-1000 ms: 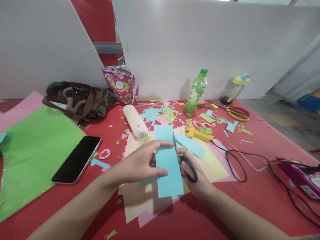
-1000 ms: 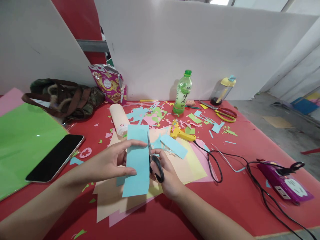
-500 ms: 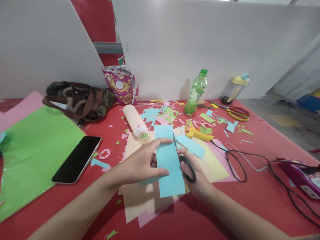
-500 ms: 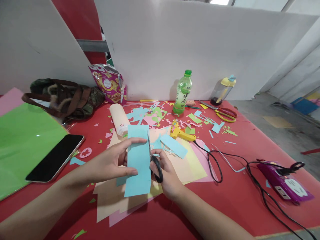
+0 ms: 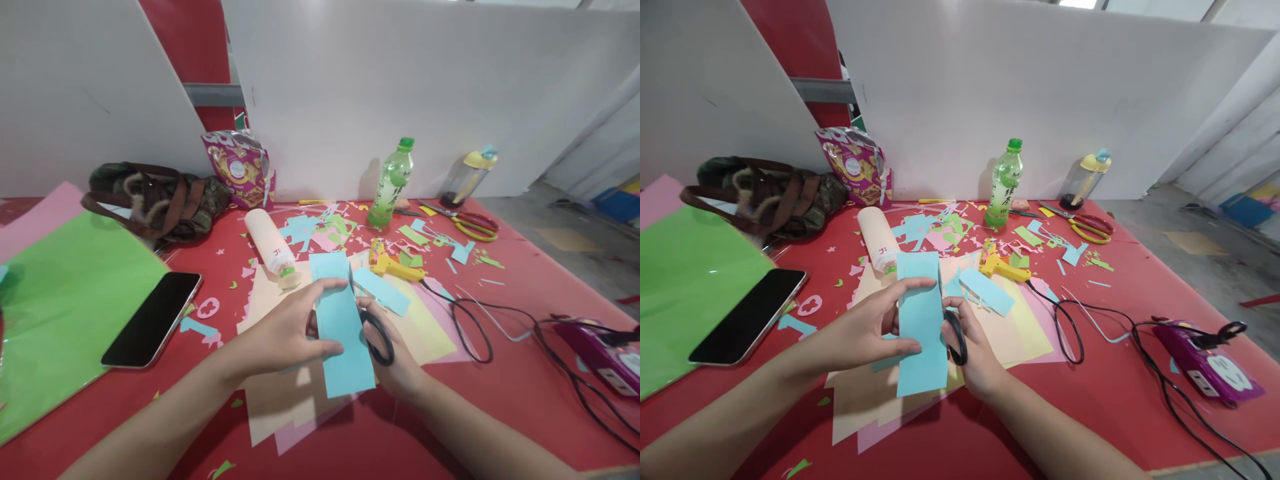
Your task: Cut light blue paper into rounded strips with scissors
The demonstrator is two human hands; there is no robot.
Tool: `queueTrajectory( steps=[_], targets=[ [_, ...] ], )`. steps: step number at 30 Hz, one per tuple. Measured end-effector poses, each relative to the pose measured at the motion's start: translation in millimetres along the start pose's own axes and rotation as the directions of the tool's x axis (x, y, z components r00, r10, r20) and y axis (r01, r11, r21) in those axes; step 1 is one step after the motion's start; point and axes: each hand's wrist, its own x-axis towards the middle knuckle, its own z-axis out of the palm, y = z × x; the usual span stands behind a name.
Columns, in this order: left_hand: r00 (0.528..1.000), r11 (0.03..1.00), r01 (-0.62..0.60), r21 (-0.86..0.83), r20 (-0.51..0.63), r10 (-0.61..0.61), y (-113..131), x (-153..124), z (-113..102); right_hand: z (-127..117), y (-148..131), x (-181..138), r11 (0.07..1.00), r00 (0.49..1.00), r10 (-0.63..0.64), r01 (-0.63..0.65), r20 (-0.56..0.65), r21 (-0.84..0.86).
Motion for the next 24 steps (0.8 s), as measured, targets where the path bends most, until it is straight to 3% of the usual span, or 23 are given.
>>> queueTrajectory(
  steps=[24],
  targets=[
    [1.0, 0.998, 0.022, 0.061, 0.005, -0.022, 2.4, -0.8, -2.9, 0.2, 1.6, 0.2, 0.995, 0.993, 0.023, -0.034, -0.115, -0.098]
  ],
)
